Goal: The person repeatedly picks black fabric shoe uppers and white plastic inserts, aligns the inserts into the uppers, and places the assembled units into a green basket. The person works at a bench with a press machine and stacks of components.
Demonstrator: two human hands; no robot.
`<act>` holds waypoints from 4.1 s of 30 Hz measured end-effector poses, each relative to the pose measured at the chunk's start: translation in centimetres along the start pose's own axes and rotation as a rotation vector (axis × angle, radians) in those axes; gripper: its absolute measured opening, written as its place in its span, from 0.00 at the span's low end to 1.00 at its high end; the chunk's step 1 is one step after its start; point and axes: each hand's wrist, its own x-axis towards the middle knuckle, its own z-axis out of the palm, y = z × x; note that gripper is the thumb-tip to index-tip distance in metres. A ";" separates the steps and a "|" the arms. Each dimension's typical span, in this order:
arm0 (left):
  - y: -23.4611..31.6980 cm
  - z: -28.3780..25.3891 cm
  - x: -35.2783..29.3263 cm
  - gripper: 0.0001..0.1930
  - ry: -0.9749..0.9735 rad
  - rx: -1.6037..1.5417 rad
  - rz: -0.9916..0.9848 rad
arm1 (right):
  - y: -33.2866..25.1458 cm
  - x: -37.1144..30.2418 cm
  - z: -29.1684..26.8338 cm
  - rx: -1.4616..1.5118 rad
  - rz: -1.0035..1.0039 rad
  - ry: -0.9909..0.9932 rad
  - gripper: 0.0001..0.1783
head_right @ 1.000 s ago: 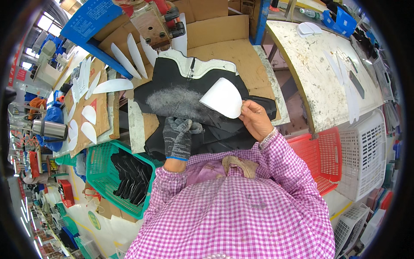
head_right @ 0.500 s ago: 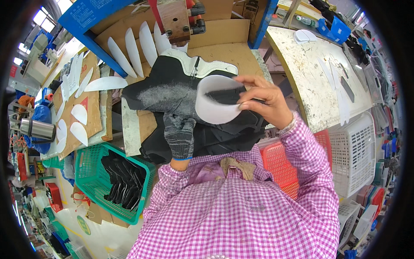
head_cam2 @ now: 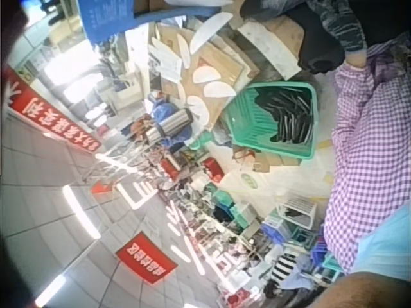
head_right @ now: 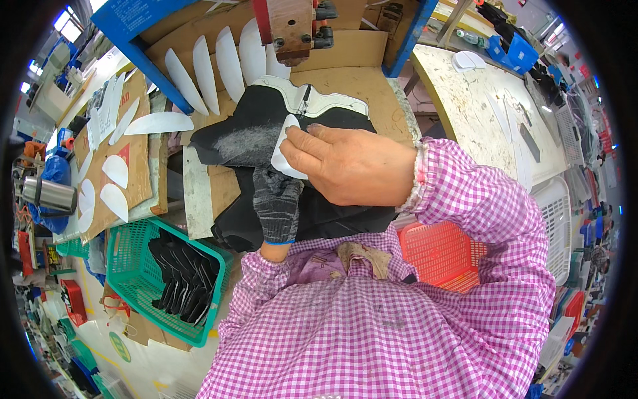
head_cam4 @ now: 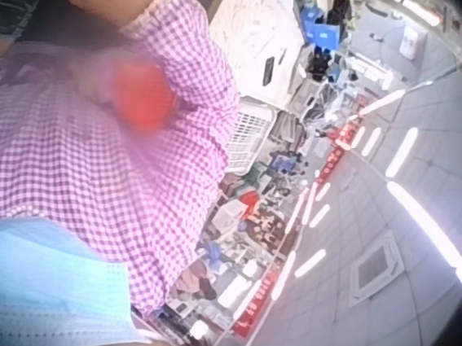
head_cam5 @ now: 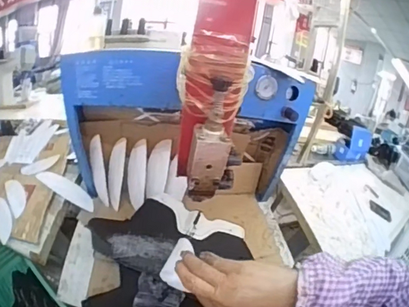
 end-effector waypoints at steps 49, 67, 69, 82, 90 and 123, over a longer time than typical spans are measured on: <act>-2.9 0.1 7.5 0.15 -0.155 0.470 0.543 | 2.3 1.9 2.9 0.098 -0.132 -0.016 0.27; 1.3 -7.9 7.1 0.21 0.090 -0.910 -0.289 | 1.8 -10.0 7.5 1.072 0.740 0.157 0.49; 1.5 -7.3 6.3 0.22 0.125 -0.852 -0.298 | 0.4 -9.4 9.2 1.413 0.826 0.157 0.53; 0.4 -6.0 1.2 0.15 0.108 -0.126 -0.436 | 2.1 -8.3 8.7 1.324 0.843 -0.029 0.49; -4.4 -4.7 -1.2 0.14 0.092 0.087 -0.075 | -3.4 -4.7 9.3 -0.060 0.675 0.095 0.30; -2.3 0.9 -4.1 0.26 -0.391 0.976 0.371 | -12.9 -5.6 16.0 0.430 0.491 -0.048 0.21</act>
